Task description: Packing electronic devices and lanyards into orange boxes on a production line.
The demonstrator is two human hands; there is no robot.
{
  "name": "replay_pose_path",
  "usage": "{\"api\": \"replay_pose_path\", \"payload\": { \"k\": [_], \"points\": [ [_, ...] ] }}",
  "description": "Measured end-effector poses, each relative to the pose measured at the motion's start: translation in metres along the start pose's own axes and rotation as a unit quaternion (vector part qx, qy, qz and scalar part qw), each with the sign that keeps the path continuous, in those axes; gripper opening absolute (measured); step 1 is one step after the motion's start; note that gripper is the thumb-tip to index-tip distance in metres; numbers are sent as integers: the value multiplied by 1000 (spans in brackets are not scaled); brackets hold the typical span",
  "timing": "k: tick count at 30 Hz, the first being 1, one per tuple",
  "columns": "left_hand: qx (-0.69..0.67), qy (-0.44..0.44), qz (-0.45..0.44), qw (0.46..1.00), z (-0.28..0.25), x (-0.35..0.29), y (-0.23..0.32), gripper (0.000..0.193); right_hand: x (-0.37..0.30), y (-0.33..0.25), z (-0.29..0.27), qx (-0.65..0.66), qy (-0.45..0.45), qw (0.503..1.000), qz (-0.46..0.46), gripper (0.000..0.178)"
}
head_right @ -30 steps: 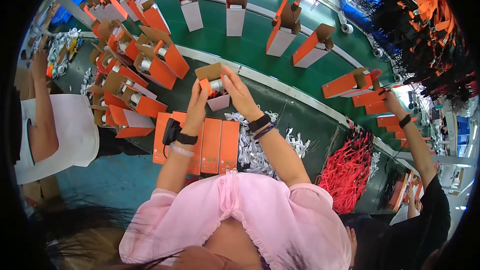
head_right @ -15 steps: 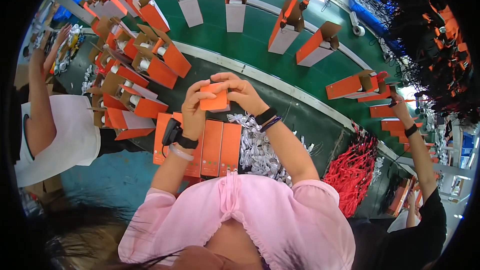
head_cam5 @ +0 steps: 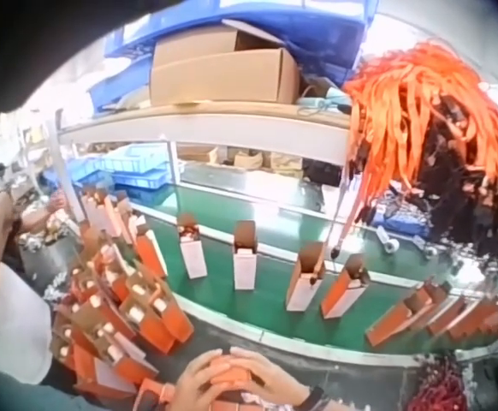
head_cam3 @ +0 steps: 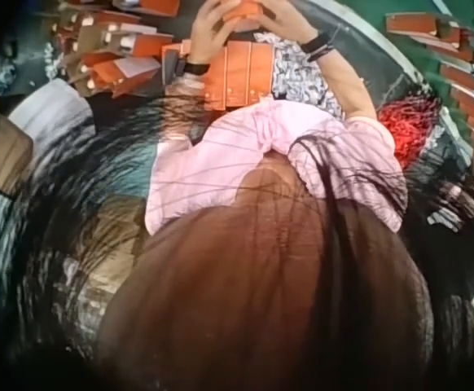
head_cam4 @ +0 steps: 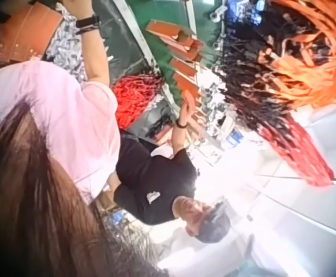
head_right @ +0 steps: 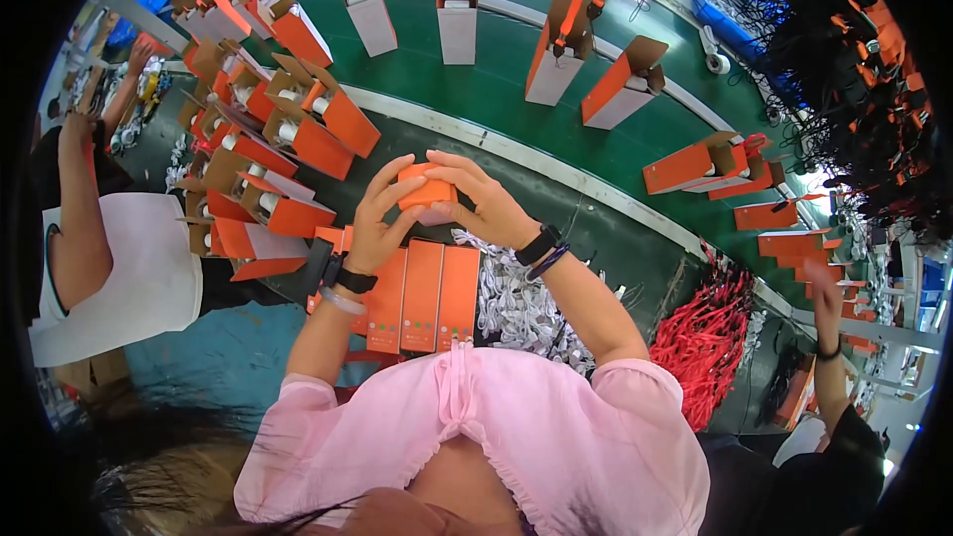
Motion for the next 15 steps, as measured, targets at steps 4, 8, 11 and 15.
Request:
{"api": "replay_pose_path", "payload": {
  "k": [4, 8, 11, 15],
  "points": [
    [-23, 49, -7, 999, 4, -2, -3, 32, 1, -1, 0, 2, 19, 1000, -2, 42],
    [-31, 115, -25, 993, 5, -12, -9, 28, 1, 0, 3, 28, 16, 999, -9, 36],
    [39, 128, 16, 991, 14, -20, -2, 28, -5, 3, 7, 26, 28, 999, -2, 37],
    [103, 131, 51, 985, 18, -20, 7, 29, -14, 10, 15, 45, 68, 997, 15, 37]
  ]
}}
Point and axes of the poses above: each hand's wrist, its own x-axis towards the middle knuckle, its own z-axis out of the palm, y = z × x, the point moved 10 cm from there along x, towards the middle knuckle, and after that the axes turned 8 degrees about -x, right-handed, at the moved point
